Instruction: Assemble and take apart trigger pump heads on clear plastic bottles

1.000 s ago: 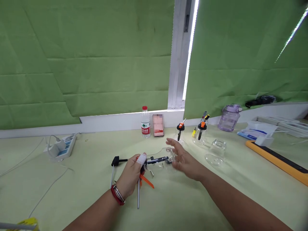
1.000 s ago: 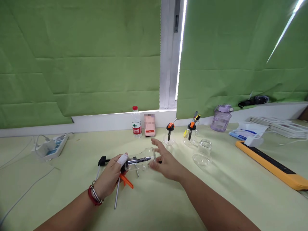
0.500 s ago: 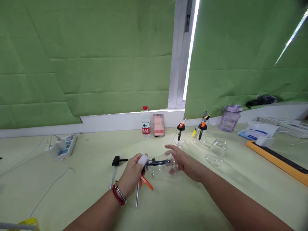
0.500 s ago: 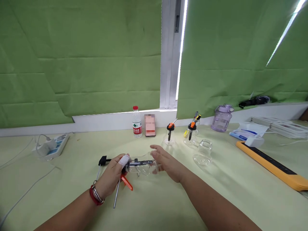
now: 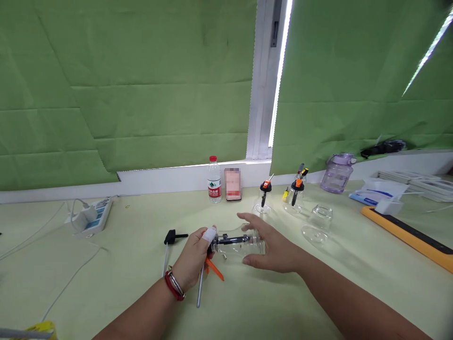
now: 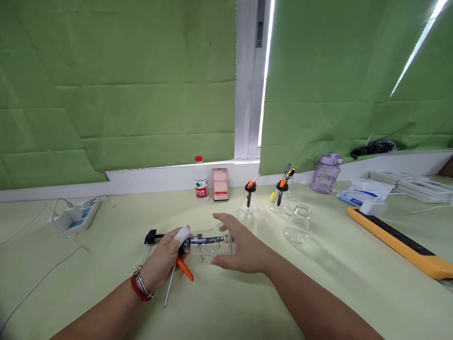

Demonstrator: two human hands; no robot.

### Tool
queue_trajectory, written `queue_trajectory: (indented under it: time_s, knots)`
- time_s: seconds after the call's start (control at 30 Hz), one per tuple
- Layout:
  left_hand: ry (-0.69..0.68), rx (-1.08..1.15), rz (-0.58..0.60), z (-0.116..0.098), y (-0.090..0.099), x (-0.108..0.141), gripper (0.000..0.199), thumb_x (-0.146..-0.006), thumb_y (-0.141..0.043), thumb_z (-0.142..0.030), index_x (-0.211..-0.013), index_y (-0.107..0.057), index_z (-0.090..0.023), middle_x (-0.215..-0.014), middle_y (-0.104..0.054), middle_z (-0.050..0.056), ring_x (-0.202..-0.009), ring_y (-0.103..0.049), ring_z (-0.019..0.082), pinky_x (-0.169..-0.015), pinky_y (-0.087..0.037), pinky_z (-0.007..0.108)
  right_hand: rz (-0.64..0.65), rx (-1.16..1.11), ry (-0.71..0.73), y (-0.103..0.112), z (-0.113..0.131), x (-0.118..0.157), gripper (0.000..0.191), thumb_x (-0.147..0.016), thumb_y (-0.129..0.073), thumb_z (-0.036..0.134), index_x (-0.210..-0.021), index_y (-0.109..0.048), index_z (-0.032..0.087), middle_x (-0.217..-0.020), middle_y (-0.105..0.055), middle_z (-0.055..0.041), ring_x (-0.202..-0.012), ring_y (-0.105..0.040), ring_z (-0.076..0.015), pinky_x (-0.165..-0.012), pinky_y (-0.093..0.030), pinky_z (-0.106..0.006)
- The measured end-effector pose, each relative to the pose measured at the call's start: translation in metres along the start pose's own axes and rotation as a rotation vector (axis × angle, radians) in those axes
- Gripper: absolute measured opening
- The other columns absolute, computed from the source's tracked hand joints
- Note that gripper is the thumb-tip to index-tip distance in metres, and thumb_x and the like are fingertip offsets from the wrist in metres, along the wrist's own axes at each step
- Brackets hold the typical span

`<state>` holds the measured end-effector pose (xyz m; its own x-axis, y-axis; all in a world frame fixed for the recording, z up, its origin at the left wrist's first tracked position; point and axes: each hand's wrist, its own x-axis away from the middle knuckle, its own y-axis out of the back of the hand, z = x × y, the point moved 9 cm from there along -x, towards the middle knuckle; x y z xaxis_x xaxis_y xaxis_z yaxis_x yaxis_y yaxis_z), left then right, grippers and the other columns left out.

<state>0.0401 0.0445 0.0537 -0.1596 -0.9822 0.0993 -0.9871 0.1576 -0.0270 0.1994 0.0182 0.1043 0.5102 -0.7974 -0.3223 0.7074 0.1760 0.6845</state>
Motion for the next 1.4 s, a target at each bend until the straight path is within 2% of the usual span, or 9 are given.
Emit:
queue_trajectory:
  time_s: [0.2,0.3,0.4,0.53,0.7,0.83,1.03,1.2,1.4]
  knots:
    - [0.086,0.01,-0.083,0.008,0.013,-0.004,0.035,-0.075,-0.054,-0.052,-0.065,-0.044,-0.02,-0.048,-0.038,-0.007,-0.038,-0.031,0.007,-0.034,-0.017,0.017,-0.064,0.465,0.313,0.004,0.025,0.0,0.064,-0.072,-0.057,0.003,-0.129,-0.045,0.028,-0.131,-0.044,-0.0105,-0.126,-0.036,-0.031,-0.1,-0.038,-0.051]
    - [0.102,0.045,-0.131,0.009,0.02,-0.007,0.035,-0.075,-0.054,-0.052,-0.066,-0.045,-0.019,-0.048,-0.039,-0.007,-0.037,-0.032,0.007,-0.034,-0.019,0.018,-0.103,0.569,0.37,0.018,0.023,0.002,0.058,-0.072,-0.049,-0.001,-0.123,-0.049,0.025,-0.132,-0.044,-0.011,-0.128,-0.034,-0.031,-0.099,-0.039,-0.051]
    - [0.087,0.092,-0.194,0.008,0.027,-0.009,0.035,-0.074,-0.056,-0.052,-0.069,-0.047,-0.018,-0.051,-0.043,-0.006,-0.039,-0.037,0.007,-0.035,-0.024,0.018,-0.176,0.583,0.237,0.046,0.004,0.002,0.053,-0.07,-0.057,0.006,-0.12,-0.05,0.023,-0.134,-0.043,-0.0121,-0.126,-0.037,-0.0326,-0.098,-0.039,-0.052]
    - [0.07,0.123,-0.252,0.007,0.033,-0.01,0.036,-0.074,-0.057,-0.052,-0.068,-0.047,-0.018,-0.052,-0.042,-0.006,-0.039,-0.039,0.007,-0.036,-0.025,0.018,-0.408,0.469,-0.157,0.081,-0.046,0.012,0.059,-0.065,-0.071,0.036,-0.118,-0.049,0.022,-0.123,-0.052,-0.0121,-0.117,-0.047,-0.0338,-0.094,-0.042,-0.051]
    - [0.058,0.09,-0.253,0.009,0.034,-0.011,0.036,-0.073,-0.058,-0.052,-0.068,-0.047,-0.018,-0.051,-0.042,-0.006,-0.042,-0.042,0.008,-0.036,-0.024,0.017,-0.541,0.069,-0.587,0.068,-0.121,0.05,0.082,-0.072,-0.058,0.059,-0.136,-0.026,0.021,-0.126,-0.05,-0.017,-0.118,-0.049,-0.0311,-0.093,-0.043,-0.046]
    - [0.054,0.065,-0.229,0.011,0.032,-0.011,0.035,-0.073,-0.057,-0.052,-0.068,-0.047,-0.018,-0.051,-0.043,-0.005,-0.041,-0.041,0.008,-0.036,-0.023,0.018,-0.497,0.062,-0.628,0.055,-0.143,0.071,0.086,-0.077,-0.051,0.061,-0.142,-0.012,0.019,-0.13,-0.045,-0.0184,-0.12,-0.048,-0.0301,-0.097,-0.04,-0.046]
    - [0.043,0.042,-0.212,0.011,0.032,-0.012,0.035,-0.073,-0.056,-0.052,-0.068,-0.048,-0.019,-0.05,-0.043,-0.005,-0.041,-0.041,0.009,-0.036,-0.023,0.018,-0.513,0.191,-0.593,0.061,-0.151,0.087,0.101,-0.076,-0.054,0.057,-0.144,0.012,0.022,-0.139,-0.039,-0.0183,-0.127,-0.04,-0.0325,-0.099,-0.035,-0.05]
    - [0.041,0.059,-0.207,0.011,0.031,-0.012,0.035,-0.073,-0.057,-0.051,-0.066,-0.047,-0.019,-0.052,-0.045,-0.005,-0.043,-0.043,0.009,-0.039,-0.027,0.018,-0.555,0.205,-0.666,0.065,-0.162,0.098,0.106,-0.076,-0.055,0.054,-0.142,0.02,0.02,-0.144,-0.031,-0.0187,-0.132,-0.032,-0.0322,-0.103,-0.031,-0.049]
    - [0.025,0.031,-0.181,0.006,0.027,-0.01,0.033,-0.075,-0.055,-0.051,-0.067,-0.048,-0.019,-0.053,-0.043,-0.005,-0.046,-0.042,0.009,-0.04,-0.025,0.019,-0.699,0.316,-0.6,0.079,-0.135,0.1,0.107,-0.074,-0.059,0.051,-0.143,0.015,0.017,-0.151,-0.011,-0.0178,-0.137,-0.018,-0.0339,-0.108,-0.025,-0.051]
